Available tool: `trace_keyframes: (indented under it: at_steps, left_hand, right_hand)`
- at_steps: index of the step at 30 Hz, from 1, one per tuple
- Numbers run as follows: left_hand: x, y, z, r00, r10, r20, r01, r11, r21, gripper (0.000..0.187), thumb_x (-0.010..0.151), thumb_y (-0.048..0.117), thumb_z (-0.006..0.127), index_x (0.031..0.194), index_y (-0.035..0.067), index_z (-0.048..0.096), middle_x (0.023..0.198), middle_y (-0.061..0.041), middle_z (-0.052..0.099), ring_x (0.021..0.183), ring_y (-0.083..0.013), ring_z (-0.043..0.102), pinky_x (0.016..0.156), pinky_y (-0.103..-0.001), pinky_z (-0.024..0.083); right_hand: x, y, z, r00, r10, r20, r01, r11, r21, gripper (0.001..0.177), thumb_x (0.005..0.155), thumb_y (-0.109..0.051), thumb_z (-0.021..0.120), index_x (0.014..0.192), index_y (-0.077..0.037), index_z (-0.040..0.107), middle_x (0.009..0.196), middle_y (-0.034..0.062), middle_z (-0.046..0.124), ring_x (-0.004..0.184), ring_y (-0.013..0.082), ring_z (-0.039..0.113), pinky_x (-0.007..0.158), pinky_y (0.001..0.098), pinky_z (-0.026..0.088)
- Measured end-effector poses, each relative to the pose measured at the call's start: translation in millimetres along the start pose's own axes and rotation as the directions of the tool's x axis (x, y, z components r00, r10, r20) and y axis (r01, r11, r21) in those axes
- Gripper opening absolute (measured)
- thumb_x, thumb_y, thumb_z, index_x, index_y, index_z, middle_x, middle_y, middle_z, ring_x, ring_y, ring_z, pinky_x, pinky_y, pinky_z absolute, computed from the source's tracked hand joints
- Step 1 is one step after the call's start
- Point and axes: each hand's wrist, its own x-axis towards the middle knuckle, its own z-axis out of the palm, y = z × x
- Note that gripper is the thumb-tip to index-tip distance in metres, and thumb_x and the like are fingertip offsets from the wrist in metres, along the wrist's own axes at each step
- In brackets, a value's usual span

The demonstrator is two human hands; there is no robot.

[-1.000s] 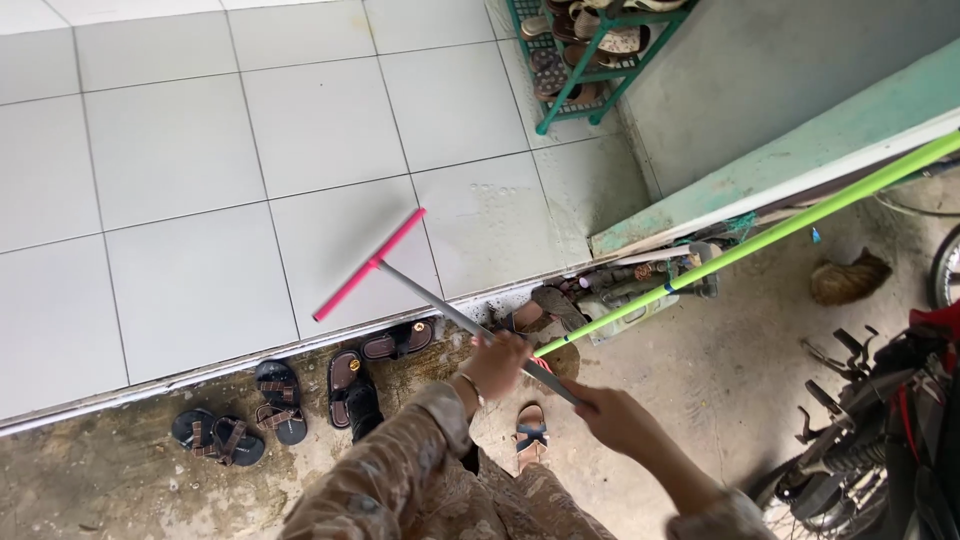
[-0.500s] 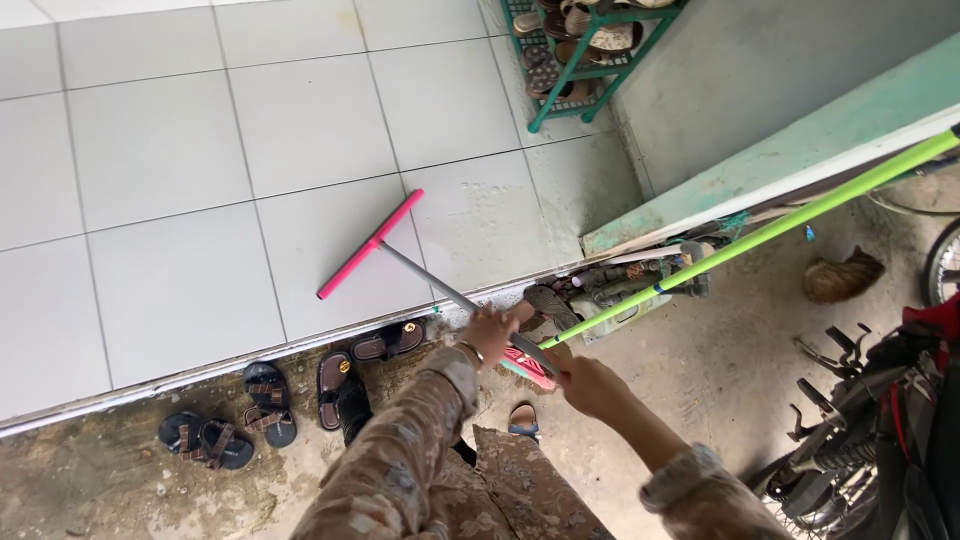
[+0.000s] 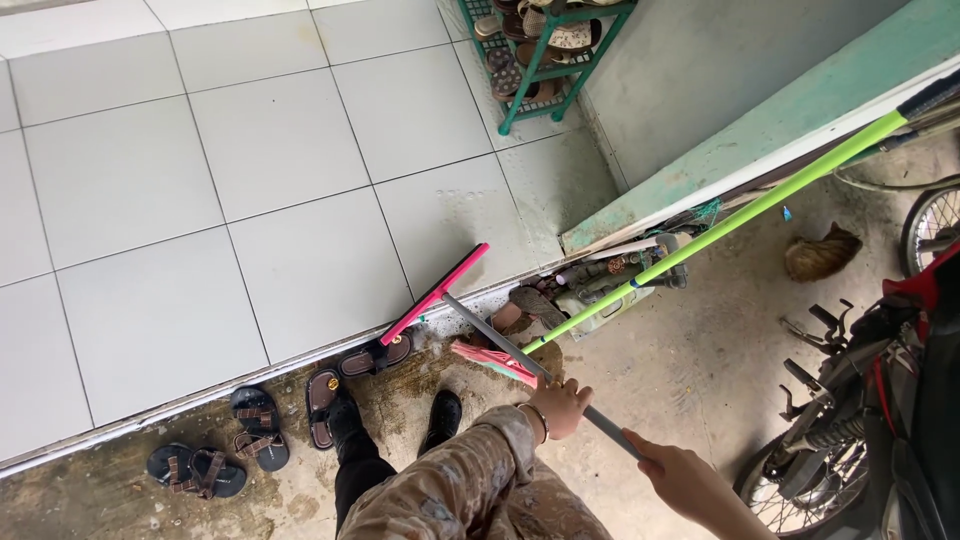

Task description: Cleaning a tiled entryway floor by squeegeeing water toward a drain or the edge.

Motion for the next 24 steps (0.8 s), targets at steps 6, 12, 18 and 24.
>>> trace_keyframes:
  at_steps: [6, 12, 18, 24]
  left_hand:
    - [-26, -52, -3, 0.957, 0.007, -0.289, -0.003, 1.000, 0.014, 0.051, 0.095, 0.011, 0.054, 0.144, 0.007, 0.042, 0.139, -0.022, 0.052, 0.132, -0.0424, 0.047, 0.113, -0.077, 0.021]
    - [-109, -149, -41, 0.895, -0.237, -0.378, 0.273, 0.961, 0.045, 0.032, 0.097, 0.008, 0.052, 0.129, 0.005, 0.053, 0.115, -0.014, 0.062, 0.118, -0.0334, 0.058, 0.111, -0.074, 0.030]
    - [-149, -278, -49, 0.808, -0.372, -0.457, 0.445, 0.893, 0.060, 0.027, 0.100, 0.014, 0.053, 0.126, 0.007, 0.053, 0.117, -0.012, 0.063, 0.115, -0.0300, 0.061, 0.110, -0.057, 0.044]
    - [-146, -356, -54, 0.611, -0.417, -0.673, 0.484, 0.869, -0.099, 0.015, 0.099, 0.008, 0.051, 0.113, 0.007, 0.056, 0.120, -0.014, 0.064, 0.139, -0.0363, 0.050, 0.112, -0.048, 0.049]
  right_hand:
    - [7, -53, -32, 0.995, -0.084, -0.051, 0.083, 0.996, -0.018, 0.052, 0.103, -0.034, 0.053, 0.153, -0.045, 0.045, 0.063, 0.0035, 0.061, 0.054, 0.0131, 0.051, 0.061, 0.0362, 0.047]
    - [74, -165, -37, 0.841, -0.468, -0.271, 0.484, 0.875, -0.007, 0.048, 0.093, -0.024, 0.062, 0.140, -0.033, 0.061, 0.084, 0.0124, 0.076, 0.066, 0.0249, 0.070, 0.065, 0.0415, 0.054]
    - [111, -302, -53, 0.746, -0.614, -0.258, 0.601, 0.788, -0.134, 0.042, 0.101, -0.026, 0.055, 0.143, -0.026, 0.059, 0.071, 0.0094, 0.072, 0.051, 0.0175, 0.063, 0.054, 0.0349, 0.054]
    - [129, -374, -63, 0.757, -0.605, -0.246, 0.606, 0.791, -0.084, 0.044, 0.101, -0.021, 0.054, 0.145, -0.020, 0.056, 0.068, 0.0065, 0.069, 0.047, 0.0159, 0.056, 0.047, 0.0349, 0.049]
